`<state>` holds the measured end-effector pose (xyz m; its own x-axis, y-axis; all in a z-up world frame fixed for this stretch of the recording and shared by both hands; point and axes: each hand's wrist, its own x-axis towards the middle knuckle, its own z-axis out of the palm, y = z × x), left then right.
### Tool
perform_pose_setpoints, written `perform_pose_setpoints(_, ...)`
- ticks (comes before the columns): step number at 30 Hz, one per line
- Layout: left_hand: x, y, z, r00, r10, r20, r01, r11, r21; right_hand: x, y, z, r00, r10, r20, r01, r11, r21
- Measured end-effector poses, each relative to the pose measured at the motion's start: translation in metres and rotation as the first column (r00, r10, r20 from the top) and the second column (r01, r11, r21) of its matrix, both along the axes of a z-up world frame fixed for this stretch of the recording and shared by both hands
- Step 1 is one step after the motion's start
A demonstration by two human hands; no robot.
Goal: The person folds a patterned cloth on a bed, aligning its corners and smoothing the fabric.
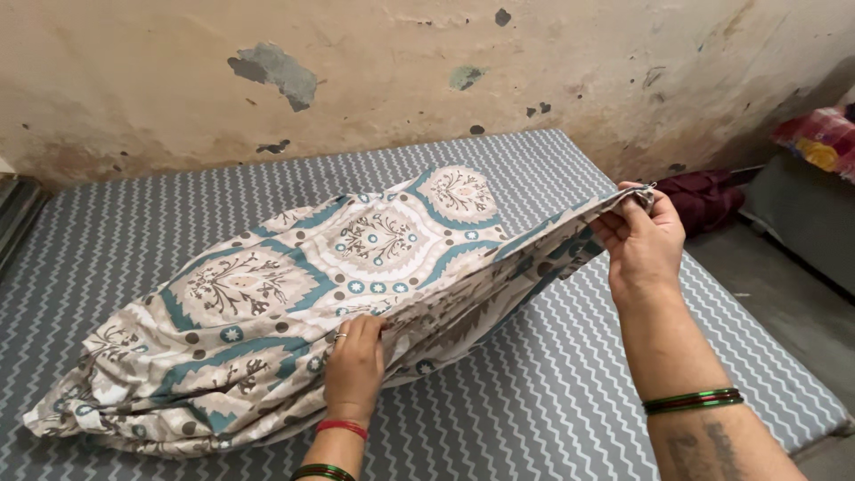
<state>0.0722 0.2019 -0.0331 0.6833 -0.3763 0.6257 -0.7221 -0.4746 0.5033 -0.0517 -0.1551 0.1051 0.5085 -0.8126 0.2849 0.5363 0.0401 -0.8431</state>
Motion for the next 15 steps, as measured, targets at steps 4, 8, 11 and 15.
perform_pose_setpoints(4,-0.003,-0.003,0.001,0.987,0.049,-0.15,-0.033,0.993,0.11,0.0,0.001,0.001,1.0,-0.011,-0.003,0.011,1.0,-0.002)
perform_pose_setpoints(8,-0.011,-0.003,0.001,0.992,-0.024,-0.123,0.032,0.997,0.065,0.001,0.002,-0.001,1.0,-0.028,-0.001,0.028,1.0,-0.005)
perform_pose_setpoints(11,-0.015,-0.002,-0.003,0.987,-0.109,-0.119,0.118,0.991,0.069,-0.001,0.001,-0.003,1.0,-0.019,-0.001,0.019,0.999,0.028)
perform_pose_setpoints(15,-0.015,0.001,-0.007,0.98,-0.032,-0.199,0.074,0.975,0.207,-0.007,-0.002,-0.005,0.999,-0.043,-0.024,0.044,0.998,0.036)
